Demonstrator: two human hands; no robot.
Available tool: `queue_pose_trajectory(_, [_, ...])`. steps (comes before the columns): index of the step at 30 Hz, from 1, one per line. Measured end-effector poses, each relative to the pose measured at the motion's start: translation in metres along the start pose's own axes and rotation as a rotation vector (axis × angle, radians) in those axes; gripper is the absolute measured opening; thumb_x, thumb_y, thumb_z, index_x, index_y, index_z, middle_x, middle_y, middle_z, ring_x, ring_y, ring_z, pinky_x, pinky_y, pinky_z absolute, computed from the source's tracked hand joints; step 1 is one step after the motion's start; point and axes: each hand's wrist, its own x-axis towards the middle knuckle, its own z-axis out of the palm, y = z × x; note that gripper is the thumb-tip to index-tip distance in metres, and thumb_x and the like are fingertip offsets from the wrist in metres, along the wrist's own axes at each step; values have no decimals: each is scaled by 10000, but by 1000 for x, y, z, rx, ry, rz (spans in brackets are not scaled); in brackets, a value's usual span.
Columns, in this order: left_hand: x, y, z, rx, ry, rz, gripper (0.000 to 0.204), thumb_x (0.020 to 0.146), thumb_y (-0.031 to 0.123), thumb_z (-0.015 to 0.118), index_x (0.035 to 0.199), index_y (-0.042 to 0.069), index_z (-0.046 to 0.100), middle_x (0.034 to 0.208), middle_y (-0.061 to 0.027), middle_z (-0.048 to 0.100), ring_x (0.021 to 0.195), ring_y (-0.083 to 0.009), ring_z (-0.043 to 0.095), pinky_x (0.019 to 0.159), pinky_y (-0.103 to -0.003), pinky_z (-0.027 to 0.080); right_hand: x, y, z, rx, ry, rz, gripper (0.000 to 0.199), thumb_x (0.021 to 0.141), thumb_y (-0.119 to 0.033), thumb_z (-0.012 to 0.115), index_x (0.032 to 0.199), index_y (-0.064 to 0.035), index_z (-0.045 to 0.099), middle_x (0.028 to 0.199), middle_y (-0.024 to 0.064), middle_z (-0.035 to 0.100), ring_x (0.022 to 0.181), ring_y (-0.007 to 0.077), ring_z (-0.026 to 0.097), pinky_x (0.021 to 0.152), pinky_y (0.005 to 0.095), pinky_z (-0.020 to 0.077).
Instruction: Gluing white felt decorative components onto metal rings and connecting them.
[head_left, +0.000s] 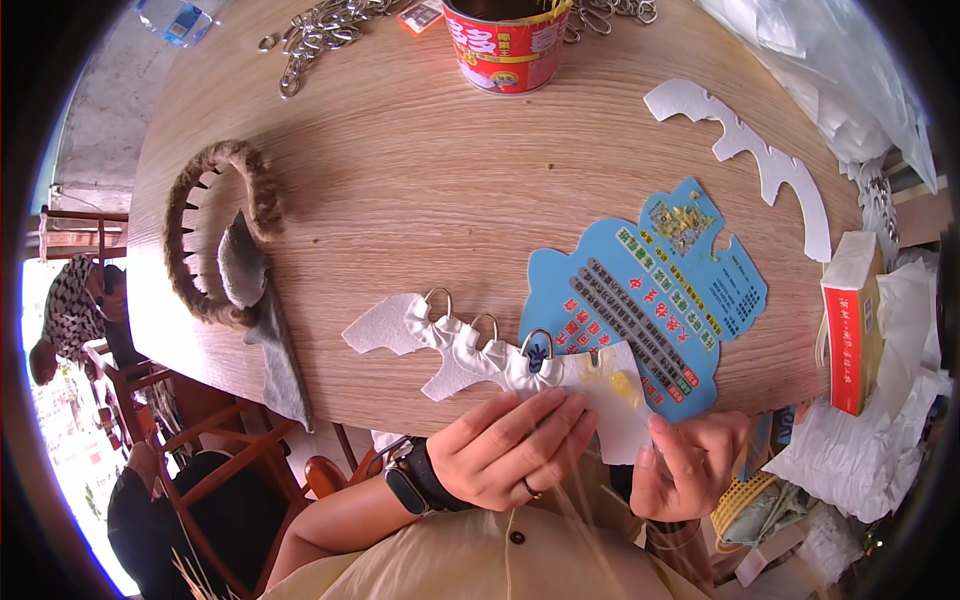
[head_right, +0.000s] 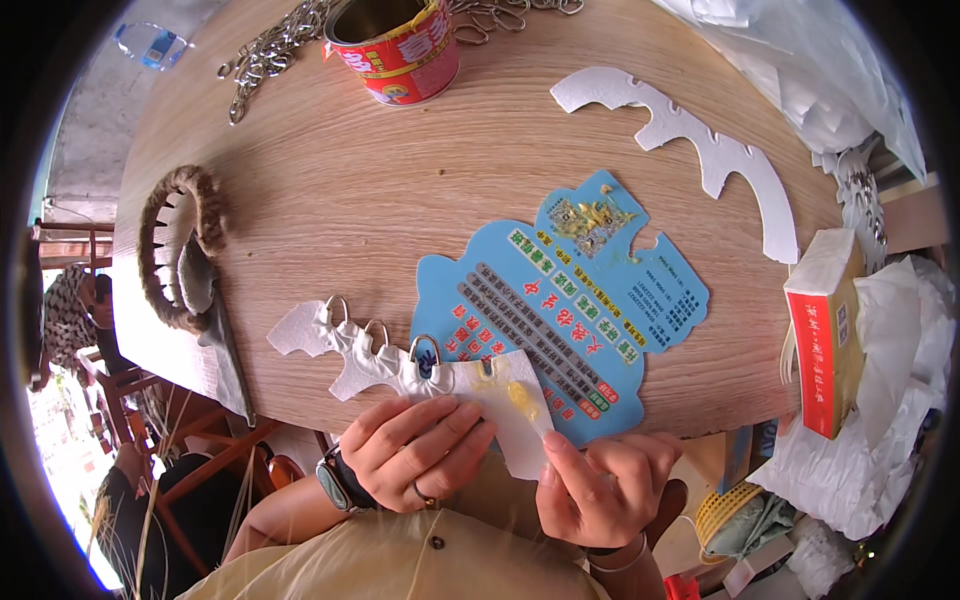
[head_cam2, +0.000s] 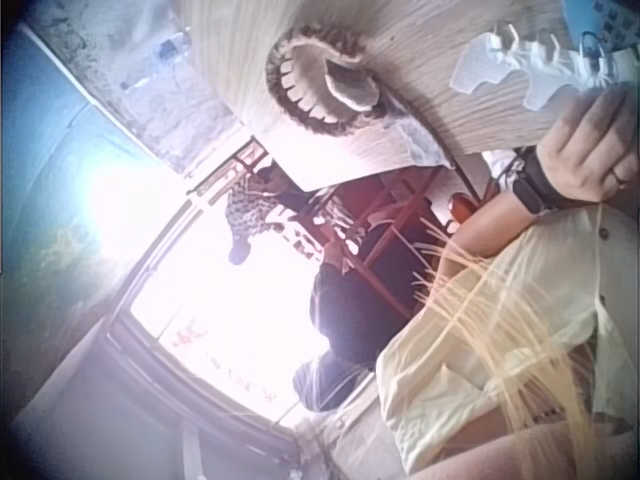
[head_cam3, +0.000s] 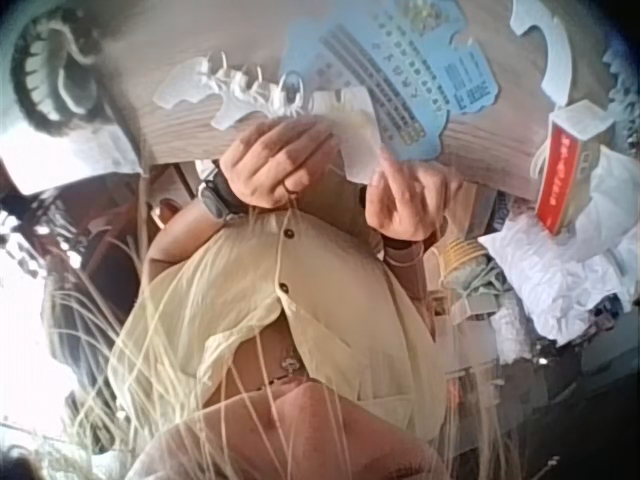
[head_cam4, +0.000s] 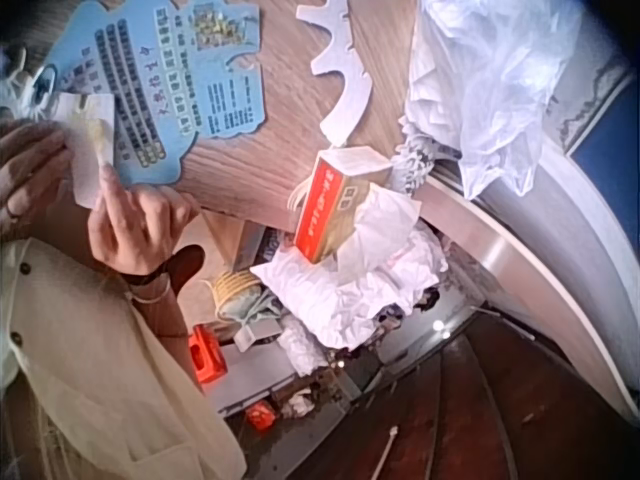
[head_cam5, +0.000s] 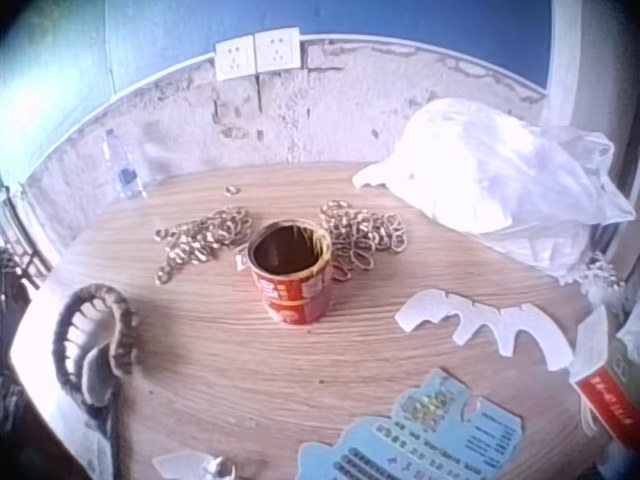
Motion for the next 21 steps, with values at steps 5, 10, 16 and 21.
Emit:
queue_pose_trajectory(5, [1,0,0,-19,-24,-6,209,834,123,550,1001,133,674,1050,15,647,962,-106,608,815,-226,467,2,-5,3,22,-36,-17,343,701,-96,633,1032,-167,689,779,-22,430,718,167,428,664,329,348])
queue_pose_trajectory(10, [0,0,0,-4,-10,-6,212,836,123,546,1005,133,674,1052,12,648,963,-108,608,814,-225,467,2,-6,3,17,-41,-20,347,697,-86,634,1030,-168,690,780,-21,429,724,169,424,663,330,346])
queue_pose_trajectory(16, [2,-1,0,-3,-12,9,215,841,127,541,1010,128,673,1053,9,648,966,-113,608,811,-223,470,7,-1,2,-22,-6,20,352,698,-86,635,1040,-153,685,787,-14,437,720,178,424,670,329,345])
queue_pose_trajectory(21, [0,-1,-1,-22,-30,1,219,846,133,535,1015,124,674,1054,6,648,967,-115,608,812,-225,473,10,0,3,-43,-49,7,351,689,-91,631,1031,-145,687,786,-13,441,715,179,423,660,333,341])
